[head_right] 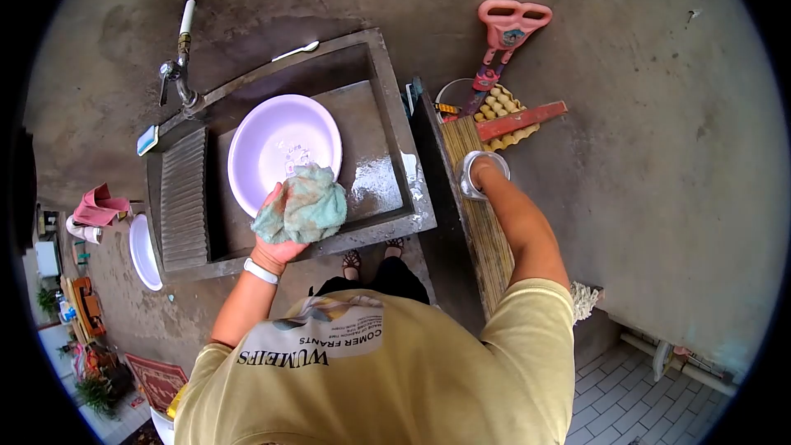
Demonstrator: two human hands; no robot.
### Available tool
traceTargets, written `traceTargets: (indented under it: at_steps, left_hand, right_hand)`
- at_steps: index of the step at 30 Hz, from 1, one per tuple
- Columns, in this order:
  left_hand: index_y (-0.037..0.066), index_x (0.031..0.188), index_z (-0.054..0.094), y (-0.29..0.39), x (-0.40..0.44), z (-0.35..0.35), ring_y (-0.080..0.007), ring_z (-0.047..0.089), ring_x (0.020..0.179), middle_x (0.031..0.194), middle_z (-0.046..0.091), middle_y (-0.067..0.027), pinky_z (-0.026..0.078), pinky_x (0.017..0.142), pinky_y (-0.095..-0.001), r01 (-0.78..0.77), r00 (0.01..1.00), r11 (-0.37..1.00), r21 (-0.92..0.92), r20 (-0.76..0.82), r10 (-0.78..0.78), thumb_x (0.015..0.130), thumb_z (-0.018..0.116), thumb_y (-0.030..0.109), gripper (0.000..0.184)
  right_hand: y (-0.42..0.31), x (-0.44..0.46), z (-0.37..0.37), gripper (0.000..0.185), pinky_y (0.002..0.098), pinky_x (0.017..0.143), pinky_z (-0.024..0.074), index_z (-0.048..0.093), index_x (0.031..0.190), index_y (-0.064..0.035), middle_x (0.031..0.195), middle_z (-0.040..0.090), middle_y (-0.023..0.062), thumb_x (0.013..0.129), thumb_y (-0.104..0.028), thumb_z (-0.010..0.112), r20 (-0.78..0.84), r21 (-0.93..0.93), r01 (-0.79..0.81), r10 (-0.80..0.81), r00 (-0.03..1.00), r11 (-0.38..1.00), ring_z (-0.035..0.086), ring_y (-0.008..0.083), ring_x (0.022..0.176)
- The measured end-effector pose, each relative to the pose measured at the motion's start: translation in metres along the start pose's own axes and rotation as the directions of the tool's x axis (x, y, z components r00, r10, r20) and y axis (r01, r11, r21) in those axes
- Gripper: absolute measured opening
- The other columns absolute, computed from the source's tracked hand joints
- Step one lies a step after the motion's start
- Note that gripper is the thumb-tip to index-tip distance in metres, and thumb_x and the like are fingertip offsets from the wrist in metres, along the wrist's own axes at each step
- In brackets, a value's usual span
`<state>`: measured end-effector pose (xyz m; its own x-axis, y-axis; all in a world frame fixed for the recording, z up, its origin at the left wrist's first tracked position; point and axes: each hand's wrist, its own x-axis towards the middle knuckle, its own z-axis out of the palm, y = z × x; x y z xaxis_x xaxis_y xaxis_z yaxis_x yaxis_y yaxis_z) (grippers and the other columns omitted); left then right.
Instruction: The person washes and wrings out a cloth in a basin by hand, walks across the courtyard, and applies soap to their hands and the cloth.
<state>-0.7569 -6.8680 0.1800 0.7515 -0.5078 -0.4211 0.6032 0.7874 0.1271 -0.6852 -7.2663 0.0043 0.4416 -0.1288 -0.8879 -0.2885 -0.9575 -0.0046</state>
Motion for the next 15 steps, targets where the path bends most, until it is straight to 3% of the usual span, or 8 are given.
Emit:
traceTargets:
  at_steps: [3, 7, 9, 11, 13, 14, 15]
  left_hand:
    - [0.004, 0.120, 0.039, 0.000, 0.002, -0.002, -0.0311, 0.040, 0.113, 0.122, 0.042, -0.0154, 0.027, 0.098, -0.0435, -0.005, 1.000, 1.000, -0.017, 0.016, 0.005, 0.083, 0.044, 0.033, 0.047]
    - [0.004, 0.123, 0.036, -0.002, 0.006, 0.003, -0.0320, 0.038, 0.114, 0.123, 0.040, -0.0159, 0.026, 0.098, -0.0447, 0.017, 0.999, 1.000, -0.024, 0.032, -0.017, 0.084, 0.043, 0.033, 0.049]
    - [0.004, 0.124, 0.035, -0.005, 0.009, 0.008, -0.0321, 0.038, 0.115, 0.123, 0.040, -0.0160, 0.025, 0.098, -0.0453, 0.020, 0.999, 1.000, -0.022, 0.037, -0.019, 0.084, 0.042, 0.034, 0.050]
    - [0.004, 0.124, 0.035, -0.007, 0.013, 0.016, -0.0317, 0.038, 0.115, 0.124, 0.040, -0.0159, 0.025, 0.098, -0.0450, 0.049, 0.994, 0.999, -0.020, 0.095, -0.047, 0.084, 0.042, 0.034, 0.051]
    - [0.004, 0.123, 0.035, -0.008, 0.021, 0.018, -0.0319, 0.037, 0.115, 0.124, 0.040, -0.0159, 0.025, 0.098, -0.0450, 0.051, 0.994, 0.998, -0.030, 0.101, -0.047, 0.084, 0.041, 0.035, 0.051]
    - [0.004, 0.123, 0.035, -0.009, 0.026, 0.018, -0.0321, 0.037, 0.115, 0.124, 0.039, -0.0158, 0.025, 0.098, -0.0450, 0.080, 0.990, 0.997, -0.020, 0.120, -0.077, 0.084, 0.040, 0.036, 0.051]
    - [0.003, 0.123, 0.036, -0.010, 0.030, 0.018, -0.0324, 0.037, 0.115, 0.125, 0.039, -0.0156, 0.025, 0.098, -0.0451, 0.111, 0.984, 0.994, -0.010, 0.140, -0.108, 0.084, 0.039, 0.037, 0.051]
  right_hand:
    - [0.007, 0.008, 0.016, 0.035, 0.0333, 0.073, 0.0452, 0.059, 0.094, -0.0019, 0.095, 0.059, 0.0130, 0.067, -0.024, 0.060, -0.253, 0.161, -0.009, 0.050, 0.966, 0.987, 0.057, 0.0253, 0.087]
    - [0.013, 0.028, 0.024, 0.033, 0.0335, 0.077, 0.0432, 0.058, 0.097, -0.0023, 0.101, 0.057, 0.0136, 0.072, -0.024, 0.055, -0.357, 0.393, 0.020, 0.133, 0.924, 0.919, 0.054, 0.0256, 0.094]
    - [0.017, 0.036, 0.026, 0.033, 0.0336, 0.079, 0.0422, 0.058, 0.098, -0.0025, 0.103, 0.056, 0.0139, 0.074, -0.024, 0.053, -0.371, 0.406, 0.042, 0.123, 0.921, 0.913, 0.053, 0.0258, 0.097]
    - [0.023, 0.039, 0.027, 0.032, 0.0337, 0.082, 0.0412, 0.057, 0.100, -0.0028, 0.106, 0.055, 0.0142, 0.076, -0.023, 0.051, -0.416, 0.297, 0.070, 0.064, 0.907, 0.952, 0.052, 0.0260, 0.100]
    - [0.024, 0.034, 0.022, 0.032, 0.0338, 0.084, 0.0402, 0.057, 0.101, -0.0030, 0.109, 0.054, 0.0146, 0.079, -0.023, 0.048, -0.491, -0.053, 0.097, -0.110, 0.864, 0.994, 0.050, 0.0262, 0.103]
    - [0.004, -0.014, 0.005, 0.024, 0.0340, 0.076, 0.0444, 0.062, 0.090, -0.0043, 0.097, 0.058, 0.0154, 0.072, -0.019, 0.054, -0.466, -0.175, 0.124, -0.193, 0.863, 0.977, 0.056, 0.0261, 0.093]
    - [-0.007, -0.048, -0.008, 0.024, 0.0340, 0.076, 0.0444, 0.062, 0.090, -0.0043, 0.097, 0.058, 0.0154, 0.072, -0.019, 0.054, -0.453, -0.181, 0.126, -0.197, 0.869, 0.975, 0.056, 0.0261, 0.093]
